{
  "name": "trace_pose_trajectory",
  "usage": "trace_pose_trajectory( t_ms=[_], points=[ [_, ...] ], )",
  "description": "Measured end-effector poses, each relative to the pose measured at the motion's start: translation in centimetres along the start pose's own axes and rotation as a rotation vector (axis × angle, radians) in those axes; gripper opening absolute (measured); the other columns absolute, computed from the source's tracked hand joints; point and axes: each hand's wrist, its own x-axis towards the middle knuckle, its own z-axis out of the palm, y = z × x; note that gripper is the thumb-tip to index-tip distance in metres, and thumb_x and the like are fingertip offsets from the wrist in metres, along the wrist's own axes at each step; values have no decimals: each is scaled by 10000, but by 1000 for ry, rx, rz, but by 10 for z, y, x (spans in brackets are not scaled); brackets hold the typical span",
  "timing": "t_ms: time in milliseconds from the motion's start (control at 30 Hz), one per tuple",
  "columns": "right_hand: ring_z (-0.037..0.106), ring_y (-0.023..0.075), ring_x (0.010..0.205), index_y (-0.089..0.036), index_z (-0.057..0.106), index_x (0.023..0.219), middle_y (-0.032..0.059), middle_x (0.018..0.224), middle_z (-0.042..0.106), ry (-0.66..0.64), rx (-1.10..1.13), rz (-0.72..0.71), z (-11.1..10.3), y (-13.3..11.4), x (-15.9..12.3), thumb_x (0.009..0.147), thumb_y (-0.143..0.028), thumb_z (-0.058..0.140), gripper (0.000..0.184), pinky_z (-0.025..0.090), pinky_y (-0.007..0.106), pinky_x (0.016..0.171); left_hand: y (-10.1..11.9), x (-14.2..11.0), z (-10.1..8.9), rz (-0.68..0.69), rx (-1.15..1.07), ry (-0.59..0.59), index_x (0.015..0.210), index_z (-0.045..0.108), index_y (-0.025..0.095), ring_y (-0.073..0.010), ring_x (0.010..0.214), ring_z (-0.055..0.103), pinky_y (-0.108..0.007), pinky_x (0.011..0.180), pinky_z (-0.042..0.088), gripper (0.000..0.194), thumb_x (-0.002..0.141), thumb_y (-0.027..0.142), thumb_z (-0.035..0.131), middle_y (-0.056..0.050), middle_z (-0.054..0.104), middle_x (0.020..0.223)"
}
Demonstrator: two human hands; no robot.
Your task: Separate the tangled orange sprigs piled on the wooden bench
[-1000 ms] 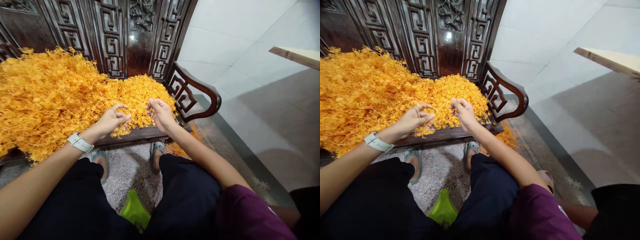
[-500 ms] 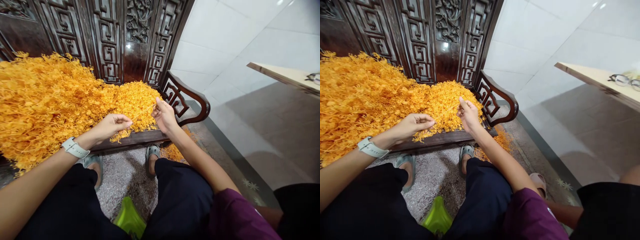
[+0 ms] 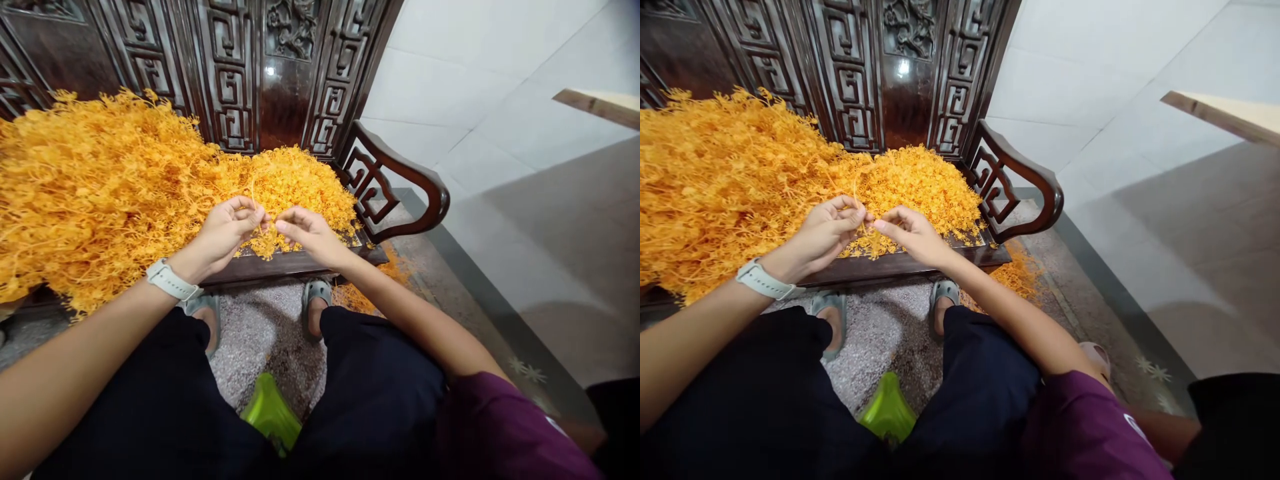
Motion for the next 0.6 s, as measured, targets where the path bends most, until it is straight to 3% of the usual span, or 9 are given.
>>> trace_pose_trajectory(
  t_ms=[100, 233, 433, 600],
  points=[
    [535, 124, 753, -193, 655, 974, 7, 897, 642, -54, -64, -83, 9, 4, 1, 836, -490, 834, 373, 442, 298, 694, -2, -2, 4, 25, -9, -20, 870, 616, 156, -119, 698, 650, -209, 639, 498, 383, 674, 204, 942, -20, 692, 759],
    [455, 113, 665, -191, 611, 903, -25, 774, 556, -91, -99, -88, 8, 13, 3, 871, -466, 802, 336, 377, 292, 630, -7, -1, 2, 67, 63, -67, 880, 621, 164, -128, 698, 644, -227, 654, 493, 330, 738, 249, 907, -20, 695, 755],
    [461, 124, 705, -177, 612, 895, -7, 793, 557, -259, -234, -99, -2, 18, -1, 945, -390, 714, 242, 380, 304, 678, -14, 5, -11, 293, 467, -167, 987, 789, 145, -130, 683, 588, -254, 663, 454, 140, 868, 209, 753, -48, 723, 800],
    [494, 126, 748, -179, 592, 873, -7, 813, 555, -516, -232, -157, -8, 11, -2, 986, -301, 637, 172, 407, 295, 711, -13, -3, -7, 176, 470, -275, 974, 840, 177, -139, 636, 559, -263, 614, 433, 194, 834, 141, 710, -41, 722, 773]
  ],
)
